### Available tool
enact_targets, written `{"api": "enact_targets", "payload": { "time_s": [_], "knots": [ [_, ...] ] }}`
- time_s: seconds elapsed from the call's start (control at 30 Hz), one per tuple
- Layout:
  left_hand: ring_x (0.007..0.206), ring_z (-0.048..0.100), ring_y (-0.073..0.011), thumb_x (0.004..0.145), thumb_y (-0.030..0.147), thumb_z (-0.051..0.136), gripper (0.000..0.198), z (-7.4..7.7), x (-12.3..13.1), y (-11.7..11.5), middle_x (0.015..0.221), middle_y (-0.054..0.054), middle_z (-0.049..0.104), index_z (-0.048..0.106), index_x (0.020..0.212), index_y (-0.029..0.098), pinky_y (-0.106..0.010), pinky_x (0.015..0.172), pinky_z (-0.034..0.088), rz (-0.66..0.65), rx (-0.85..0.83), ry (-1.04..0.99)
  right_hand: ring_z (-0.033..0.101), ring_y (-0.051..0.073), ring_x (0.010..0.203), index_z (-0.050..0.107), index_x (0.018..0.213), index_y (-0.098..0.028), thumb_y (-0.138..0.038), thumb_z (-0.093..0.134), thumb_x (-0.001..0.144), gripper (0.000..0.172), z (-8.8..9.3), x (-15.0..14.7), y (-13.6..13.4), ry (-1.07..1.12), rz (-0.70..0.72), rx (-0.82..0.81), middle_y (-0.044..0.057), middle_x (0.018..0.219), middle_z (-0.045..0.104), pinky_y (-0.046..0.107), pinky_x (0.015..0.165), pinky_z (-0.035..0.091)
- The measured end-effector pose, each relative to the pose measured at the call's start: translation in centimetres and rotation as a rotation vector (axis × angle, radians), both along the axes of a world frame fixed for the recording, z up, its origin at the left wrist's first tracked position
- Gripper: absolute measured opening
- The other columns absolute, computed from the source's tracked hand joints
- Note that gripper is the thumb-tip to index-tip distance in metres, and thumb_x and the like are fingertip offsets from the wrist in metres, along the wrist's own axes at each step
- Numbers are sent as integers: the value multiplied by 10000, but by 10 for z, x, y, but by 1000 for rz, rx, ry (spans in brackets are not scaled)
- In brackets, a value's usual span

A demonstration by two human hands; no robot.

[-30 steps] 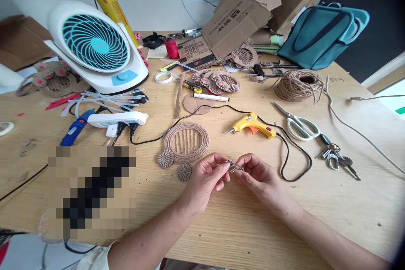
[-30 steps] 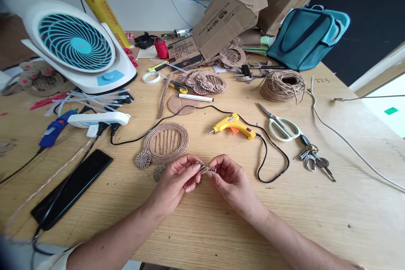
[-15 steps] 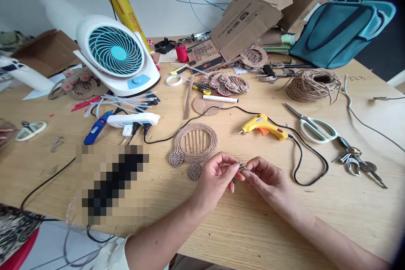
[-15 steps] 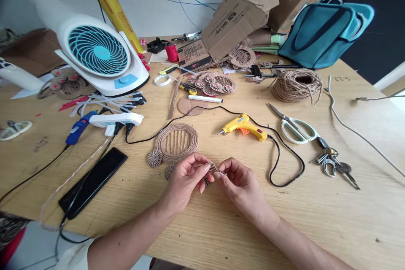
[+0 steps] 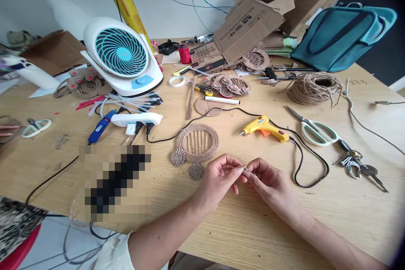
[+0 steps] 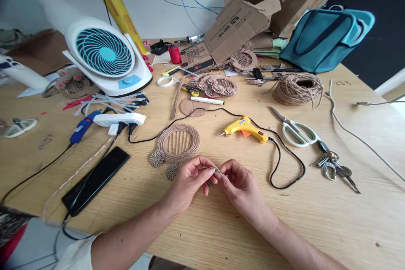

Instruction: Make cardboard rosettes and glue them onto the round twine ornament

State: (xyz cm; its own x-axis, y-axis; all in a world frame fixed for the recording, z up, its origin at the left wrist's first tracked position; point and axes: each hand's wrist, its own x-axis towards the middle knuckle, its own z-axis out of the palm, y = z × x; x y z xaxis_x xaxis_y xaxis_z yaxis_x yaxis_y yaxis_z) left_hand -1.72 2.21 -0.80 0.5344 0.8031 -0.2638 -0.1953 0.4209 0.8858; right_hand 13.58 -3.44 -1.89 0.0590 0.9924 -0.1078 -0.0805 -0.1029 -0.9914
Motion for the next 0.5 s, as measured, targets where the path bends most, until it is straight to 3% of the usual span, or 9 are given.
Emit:
{"api": "enact_targets", "payload": {
  "time_s": [0.2, 0.33, 0.5],
  "knots": [
    [600, 653, -81, 791, 355, 772, 297, 9, -5, 6, 855, -13, 683, 577, 882, 151, -137, 428, 435, 11, -100, -81, 586, 126, 744, 596, 971, -214, -441, 678, 901, 251, 8, 2, -1, 12, 20, 23, 34, 894, 642, 245, 659, 499],
    [589, 601, -64, 780, 322, 781, 300, 12, -9, 10, 880, -17, 684, 550, 890, 166, -138, 428, 421, 28, -164, -131, 545, 112, 688, 570, 1043, -231, -434, 603, 950, 225, 7, 5, -3, -51, -36, 79, 11, 862, 592, 240, 613, 487],
    [546, 420, -28, 755, 258, 776, 245, 12, -10, 11, 758, 10, 625, 582, 863, 155, -109, 427, 275, 16, -198, -152, 582, 140, 746, 566, 1093, -248, -384, 580, 966, 187, 4, 35, 5, -429, -143, 241, 21, 895, 594, 272, 664, 517]
  ]
}}
